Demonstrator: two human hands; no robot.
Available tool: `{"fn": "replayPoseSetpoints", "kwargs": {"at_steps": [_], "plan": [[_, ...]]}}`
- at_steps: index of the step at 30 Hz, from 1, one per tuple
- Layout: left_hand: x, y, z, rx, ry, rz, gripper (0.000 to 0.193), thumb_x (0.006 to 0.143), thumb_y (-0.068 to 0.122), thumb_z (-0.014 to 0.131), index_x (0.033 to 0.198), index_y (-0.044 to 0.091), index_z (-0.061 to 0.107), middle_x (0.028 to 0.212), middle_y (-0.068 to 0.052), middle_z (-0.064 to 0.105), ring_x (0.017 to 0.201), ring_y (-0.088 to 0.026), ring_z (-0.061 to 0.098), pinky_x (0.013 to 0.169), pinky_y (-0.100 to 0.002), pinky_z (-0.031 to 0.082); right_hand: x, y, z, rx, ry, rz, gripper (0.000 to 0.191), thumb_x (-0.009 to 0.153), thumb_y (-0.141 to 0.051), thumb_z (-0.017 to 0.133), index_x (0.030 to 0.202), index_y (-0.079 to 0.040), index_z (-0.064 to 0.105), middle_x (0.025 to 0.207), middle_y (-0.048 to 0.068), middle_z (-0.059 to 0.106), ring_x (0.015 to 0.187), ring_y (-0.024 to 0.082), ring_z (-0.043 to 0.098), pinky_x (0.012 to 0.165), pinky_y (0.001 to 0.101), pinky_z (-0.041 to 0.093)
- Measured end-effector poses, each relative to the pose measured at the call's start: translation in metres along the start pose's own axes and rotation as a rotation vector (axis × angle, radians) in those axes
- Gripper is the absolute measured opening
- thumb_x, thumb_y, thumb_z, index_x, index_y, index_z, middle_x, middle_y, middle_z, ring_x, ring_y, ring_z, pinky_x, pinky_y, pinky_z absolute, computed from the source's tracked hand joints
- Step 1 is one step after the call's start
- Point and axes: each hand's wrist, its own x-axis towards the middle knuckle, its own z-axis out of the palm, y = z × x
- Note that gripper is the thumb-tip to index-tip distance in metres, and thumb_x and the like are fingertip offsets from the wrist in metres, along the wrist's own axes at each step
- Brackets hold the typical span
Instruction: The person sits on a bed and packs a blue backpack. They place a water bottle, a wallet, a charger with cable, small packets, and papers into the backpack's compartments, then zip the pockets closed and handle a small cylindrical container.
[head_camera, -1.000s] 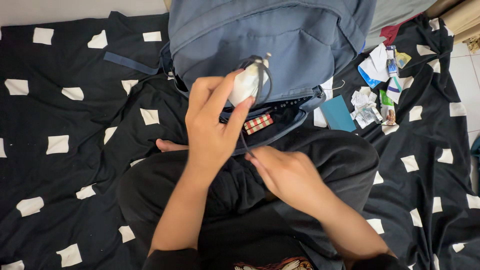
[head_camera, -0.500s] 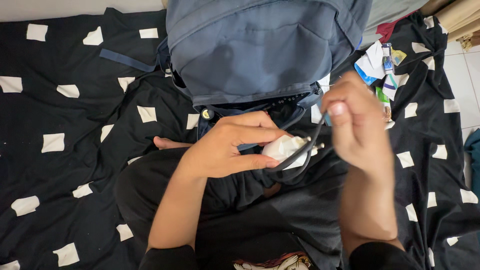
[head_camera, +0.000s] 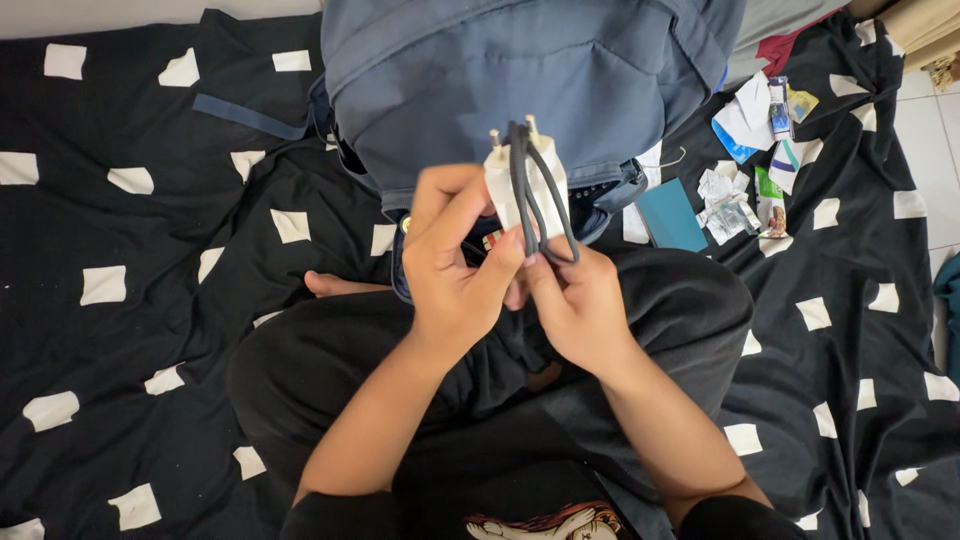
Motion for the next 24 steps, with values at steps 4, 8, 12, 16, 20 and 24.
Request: {"fn": "replayPoseSetpoints", "kwargs": {"at_steps": [4,8,12,16,20,24], "plan": [[0.004,-0.002,0.008,0.193,0.083,0.148,0.040,0.094,0.002,0.078,0.131,-0.003,0.065,0.120,-0.010,0.059,0.102,-0.018,0.063,0.091,-0.027,0.053,0.008,0.007,-0.002,0.591,0.005,0.193,0.022,0.103,-0.004,0.054,0.117,0.006,0.068,0.104,0.013,0.075,0.090,0.019,0.074,0.080,0.0330,0.062],[0.010,-0.005,0.011,0.402,-0.002,0.389,0.044,0.091,-0.001,0.084,0.131,0.000,0.065,0.123,-0.012,0.059,0.110,-0.027,0.065,0.095,-0.033,0.056,0.012,0.016,-0.002,0.955,0.008,0.268,0.022,0.108,-0.006,0.054,0.126,0.004,0.063,0.116,0.015,0.073,0.103,0.022,0.073,0.090,0.0341,0.059],[0.013,-0.006,0.010,0.569,-0.137,0.564,0.042,0.091,-0.001,0.079,0.131,0.003,0.067,0.120,-0.008,0.056,0.121,-0.031,0.063,0.104,-0.037,0.058,0.010,0.014,-0.016,1.015,0.045,0.291,0.030,0.109,-0.013,0.051,0.134,0.002,0.058,0.127,0.018,0.068,0.116,0.027,0.068,0.101,0.0403,0.054],[0.015,-0.005,0.012,0.681,-0.184,0.572,0.041,0.091,0.003,0.073,0.131,0.003,0.068,0.121,-0.008,0.056,0.122,-0.031,0.063,0.105,-0.040,0.058,0.005,0.001,-0.027,1.000,0.064,0.276,0.039,0.103,-0.014,0.050,0.139,0.000,0.054,0.141,0.017,0.060,0.132,0.029,0.059,0.114,0.0436,0.046],[0.016,-0.002,0.016,0.707,-0.208,0.528,0.042,0.091,0.005,0.071,0.134,0.003,0.067,0.121,-0.008,0.057,0.123,-0.030,0.062,0.105,-0.039,0.058,0.003,-0.014,-0.029,1.067,0.015,0.232,0.034,0.098,-0.012,0.052,0.131,0.000,0.048,0.145,0.019,0.060,0.138,0.032,0.059,0.119,0.0457,0.045],[0.015,0.003,0.021,0.757,-0.266,0.517,0.044,0.092,0.006,0.070,0.135,0.002,0.066,0.122,-0.009,0.057,0.124,-0.030,0.062,0.107,-0.040,0.056,-0.005,-0.016,-0.024,0.840,0.066,0.106,0.062,0.095,-0.013,0.061,0.154,-0.014,0.043,0.141,0.008,0.060,0.131,0.025,0.058,0.112,0.0413,0.046]]}}
